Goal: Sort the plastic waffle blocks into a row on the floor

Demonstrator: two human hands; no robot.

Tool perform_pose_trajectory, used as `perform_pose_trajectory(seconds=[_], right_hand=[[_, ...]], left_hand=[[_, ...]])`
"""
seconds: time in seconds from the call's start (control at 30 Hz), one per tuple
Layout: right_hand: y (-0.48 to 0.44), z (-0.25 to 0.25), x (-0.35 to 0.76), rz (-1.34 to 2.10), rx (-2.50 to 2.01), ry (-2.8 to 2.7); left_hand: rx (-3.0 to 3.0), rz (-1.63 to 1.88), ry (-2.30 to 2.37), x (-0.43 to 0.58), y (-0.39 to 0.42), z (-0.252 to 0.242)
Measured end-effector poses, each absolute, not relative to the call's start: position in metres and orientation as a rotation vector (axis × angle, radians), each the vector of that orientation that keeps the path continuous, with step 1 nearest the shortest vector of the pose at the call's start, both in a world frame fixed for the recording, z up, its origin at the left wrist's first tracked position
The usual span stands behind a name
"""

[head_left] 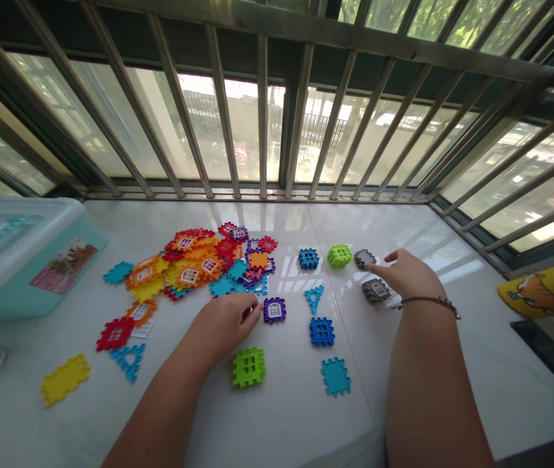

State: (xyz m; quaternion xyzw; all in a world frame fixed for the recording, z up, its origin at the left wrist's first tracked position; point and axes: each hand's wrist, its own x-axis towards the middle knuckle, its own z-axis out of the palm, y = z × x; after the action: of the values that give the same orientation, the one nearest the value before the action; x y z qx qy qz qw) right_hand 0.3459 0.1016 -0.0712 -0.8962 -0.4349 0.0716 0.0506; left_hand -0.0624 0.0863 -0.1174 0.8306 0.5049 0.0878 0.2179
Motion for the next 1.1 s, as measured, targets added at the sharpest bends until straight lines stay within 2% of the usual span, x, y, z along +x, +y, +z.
perform_pose_trajectory(seconds=[0.13,0.43,0.77,0.9,1.0,1.1], right_hand=[[0.091,-0.079,0.335,0.515,-2.833,-1.453],[0.092,-0.094,0.330,0.578,-2.920,-1.371],[0.100,-0.108,0.349,0.334,-2.927,-1.216],[0.092,-0.097,0.344,0.140,-2.866,-1.162],[0.084,-0.080,0.322,0.065,-2.695,-1.315],[0.078,-0.071,0.292,0.170,-2.307,-1.762]], left_hand=[[2.302,0.235,1.393,-0.062,0.087,-0.116],[2.299,0.271,1.393,-0.063,0.087,-0.114],[2.301,0.270,1.409,-0.063,0.086,-0.115],[2.284,0.275,1.414,-0.062,0.086,-0.113],[2.285,0.269,1.399,-0.062,0.086,-0.111],[2.285,0.260,1.393,-0.061,0.085,-0.111]])
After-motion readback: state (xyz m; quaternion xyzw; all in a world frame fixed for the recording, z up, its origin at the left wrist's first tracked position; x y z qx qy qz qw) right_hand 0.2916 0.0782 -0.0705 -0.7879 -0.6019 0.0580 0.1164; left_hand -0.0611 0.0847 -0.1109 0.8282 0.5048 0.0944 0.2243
